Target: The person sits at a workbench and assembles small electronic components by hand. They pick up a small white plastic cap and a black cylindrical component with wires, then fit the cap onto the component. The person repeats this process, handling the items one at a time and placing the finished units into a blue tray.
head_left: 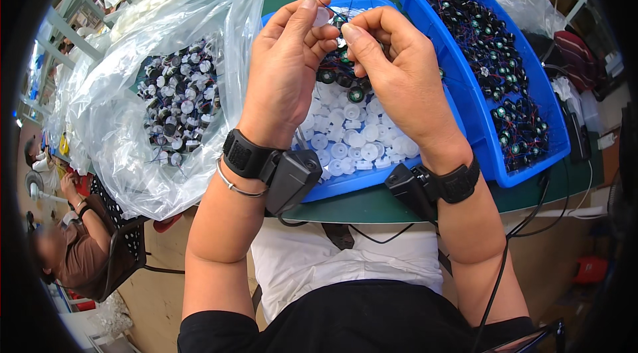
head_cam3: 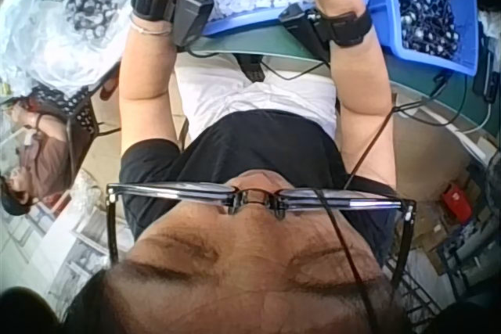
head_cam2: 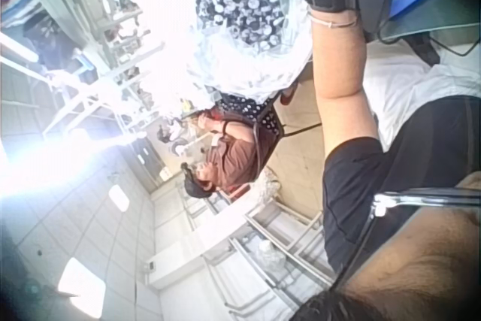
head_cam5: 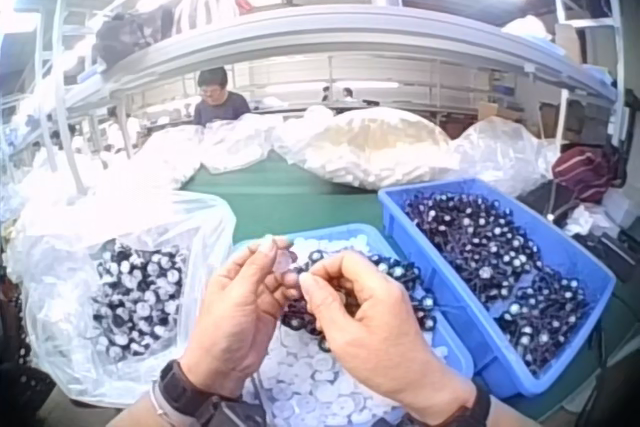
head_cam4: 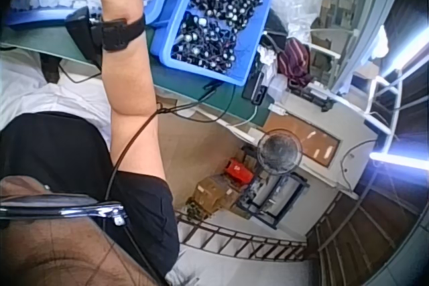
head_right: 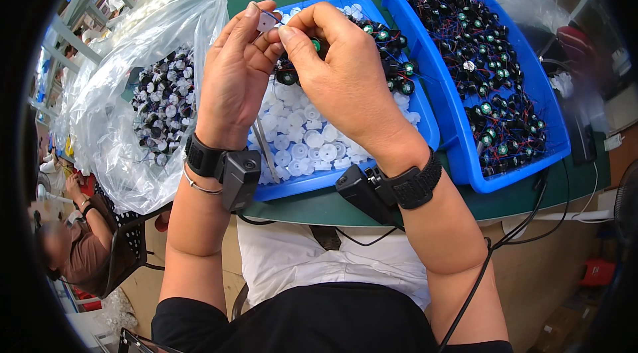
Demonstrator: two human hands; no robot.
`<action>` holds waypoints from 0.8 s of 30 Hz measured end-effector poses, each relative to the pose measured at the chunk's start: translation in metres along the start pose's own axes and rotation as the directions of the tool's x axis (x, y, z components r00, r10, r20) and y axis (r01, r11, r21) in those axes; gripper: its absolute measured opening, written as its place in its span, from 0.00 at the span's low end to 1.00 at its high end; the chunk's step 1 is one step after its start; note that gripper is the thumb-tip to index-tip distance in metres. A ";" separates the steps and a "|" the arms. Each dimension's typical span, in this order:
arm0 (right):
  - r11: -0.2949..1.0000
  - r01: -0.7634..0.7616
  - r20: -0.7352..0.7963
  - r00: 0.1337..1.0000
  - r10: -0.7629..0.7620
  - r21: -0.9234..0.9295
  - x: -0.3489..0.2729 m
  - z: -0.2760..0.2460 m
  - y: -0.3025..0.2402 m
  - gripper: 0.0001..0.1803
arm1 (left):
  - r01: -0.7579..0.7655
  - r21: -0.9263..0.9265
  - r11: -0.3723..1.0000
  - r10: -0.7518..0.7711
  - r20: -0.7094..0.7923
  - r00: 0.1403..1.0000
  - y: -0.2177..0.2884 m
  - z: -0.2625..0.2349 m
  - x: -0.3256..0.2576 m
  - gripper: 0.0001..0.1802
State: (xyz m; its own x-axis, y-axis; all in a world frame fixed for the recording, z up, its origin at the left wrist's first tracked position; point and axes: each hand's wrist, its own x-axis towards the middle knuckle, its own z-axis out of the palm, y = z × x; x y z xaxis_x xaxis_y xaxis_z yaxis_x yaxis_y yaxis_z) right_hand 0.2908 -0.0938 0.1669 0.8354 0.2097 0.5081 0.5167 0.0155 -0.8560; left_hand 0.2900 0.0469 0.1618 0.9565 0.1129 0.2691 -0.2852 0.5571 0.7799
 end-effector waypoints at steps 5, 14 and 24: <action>1.000 0.007 -0.003 1.000 -0.007 0.009 0.000 0.000 0.000 0.08 | 0.037 0.048 0.998 -0.039 0.034 0.999 0.001 0.000 0.000 0.16; 1.000 -0.015 -0.006 1.000 0.015 -0.017 0.000 -0.001 -0.002 0.07 | 0.115 0.138 0.984 -0.128 0.087 0.988 0.001 0.000 -0.001 0.13; 1.000 0.024 0.003 1.000 -0.024 -0.013 0.001 0.000 0.001 0.07 | 0.147 0.220 0.964 -0.184 0.161 0.970 0.001 -0.001 -0.002 0.11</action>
State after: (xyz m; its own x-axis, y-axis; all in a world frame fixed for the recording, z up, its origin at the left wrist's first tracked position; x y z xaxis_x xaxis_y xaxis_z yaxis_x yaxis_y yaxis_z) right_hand 0.2920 -0.0940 0.1663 0.8223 0.2123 0.5279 0.5387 0.0082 -0.8424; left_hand 0.2875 0.0482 0.1609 0.9701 -0.1253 0.2080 -0.1482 0.3729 0.9160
